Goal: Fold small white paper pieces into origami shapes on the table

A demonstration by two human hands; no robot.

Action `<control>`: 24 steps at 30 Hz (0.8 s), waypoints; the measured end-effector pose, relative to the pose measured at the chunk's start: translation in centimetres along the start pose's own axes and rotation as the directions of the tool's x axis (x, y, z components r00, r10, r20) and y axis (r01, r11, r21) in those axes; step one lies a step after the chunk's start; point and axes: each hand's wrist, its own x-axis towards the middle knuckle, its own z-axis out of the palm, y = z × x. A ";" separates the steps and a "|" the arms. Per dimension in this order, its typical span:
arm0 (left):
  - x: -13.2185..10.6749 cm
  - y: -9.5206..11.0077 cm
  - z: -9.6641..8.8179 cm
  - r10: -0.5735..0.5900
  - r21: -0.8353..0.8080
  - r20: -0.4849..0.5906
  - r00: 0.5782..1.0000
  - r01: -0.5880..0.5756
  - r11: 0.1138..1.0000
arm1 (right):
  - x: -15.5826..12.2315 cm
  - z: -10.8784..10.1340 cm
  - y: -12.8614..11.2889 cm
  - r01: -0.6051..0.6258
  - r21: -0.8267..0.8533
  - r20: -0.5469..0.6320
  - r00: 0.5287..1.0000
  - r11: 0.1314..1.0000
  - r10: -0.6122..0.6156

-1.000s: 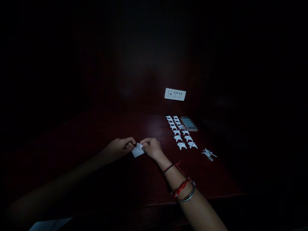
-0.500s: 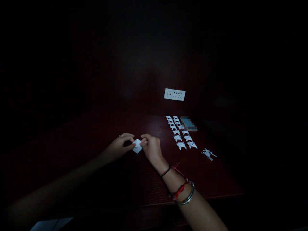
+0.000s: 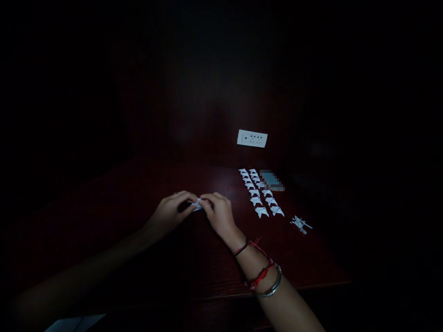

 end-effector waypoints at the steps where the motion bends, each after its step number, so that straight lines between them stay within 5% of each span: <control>1: 0.0 0.0 0.0 0.007 0.006 -0.006 1.000 -0.007 1.000 | 0.0 0.0 0.0 0.016 -0.016 -0.003 1.000 1.000 -0.016; 9: 0.0 0.1 -0.2 -0.018 -0.028 -0.047 0.999 0.017 0.999 | -0.1 -0.2 -0.2 0.078 -0.107 0.002 0.997 0.991 -0.078; 24: 0.0 -1.0 0.4 0.004 -0.130 -0.037 0.999 -0.008 0.991 | 0.0 0.0 0.4 0.125 0.013 0.021 0.992 0.992 -0.126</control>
